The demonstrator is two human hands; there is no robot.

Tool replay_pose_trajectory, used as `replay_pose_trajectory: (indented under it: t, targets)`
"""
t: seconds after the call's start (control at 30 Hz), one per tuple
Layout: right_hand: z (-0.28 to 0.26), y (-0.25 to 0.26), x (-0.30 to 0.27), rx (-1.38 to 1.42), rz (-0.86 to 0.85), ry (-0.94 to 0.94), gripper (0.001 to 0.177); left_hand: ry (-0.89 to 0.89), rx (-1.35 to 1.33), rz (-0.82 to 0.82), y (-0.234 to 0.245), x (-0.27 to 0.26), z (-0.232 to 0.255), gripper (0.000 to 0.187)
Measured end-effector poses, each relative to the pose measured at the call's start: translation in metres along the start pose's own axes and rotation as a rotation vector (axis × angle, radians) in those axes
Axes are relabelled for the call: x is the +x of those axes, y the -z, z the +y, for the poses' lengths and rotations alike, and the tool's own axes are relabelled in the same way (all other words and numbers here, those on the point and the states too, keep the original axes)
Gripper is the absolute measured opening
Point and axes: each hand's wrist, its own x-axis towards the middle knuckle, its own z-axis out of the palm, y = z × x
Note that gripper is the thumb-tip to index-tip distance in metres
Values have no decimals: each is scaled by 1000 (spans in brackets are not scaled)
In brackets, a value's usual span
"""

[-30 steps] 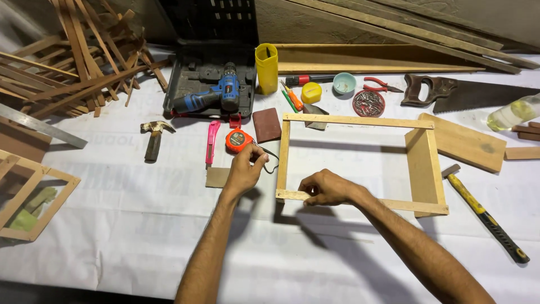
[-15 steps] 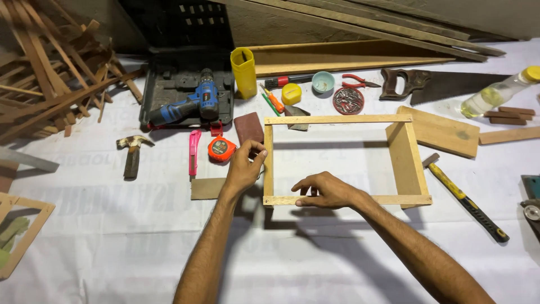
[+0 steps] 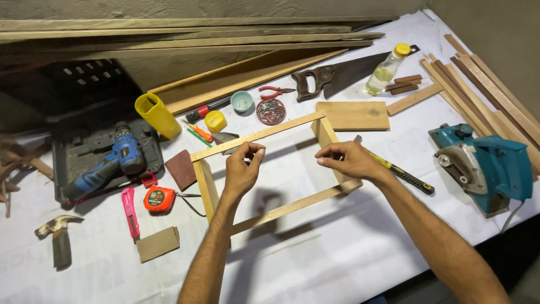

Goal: The person works on a small wooden frame on a workbench, measuring its parts with a tape measure, picking nails from a dish, and hammering a nail into the frame joint. They reposition and turn the frame repeatedly and align wood strips against it while checking measurements.

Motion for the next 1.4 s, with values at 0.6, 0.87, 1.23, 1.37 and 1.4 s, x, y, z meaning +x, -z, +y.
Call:
replay_pose_trajectory:
  t: [0.6,0.87,1.23,1.37,1.4]
  targets:
    - [99,123,-18,-112,-191,-13,32,-160,184,126,-188,-47,38,6]
    - [194,155,-11,-543,-124,-49,59,-77,357,204,-226,-55,32,9]
    - [238,142,-10,-548,-237,-118,53,192,611,128,-239,-53,37,15]
    - [233,143,-11,-513,-231,-159,51,248,622,83,-239,-52,39,16]
    - [231,143,-12,-504,-221,-161,50,259,625,71,-240,-51,40,16]
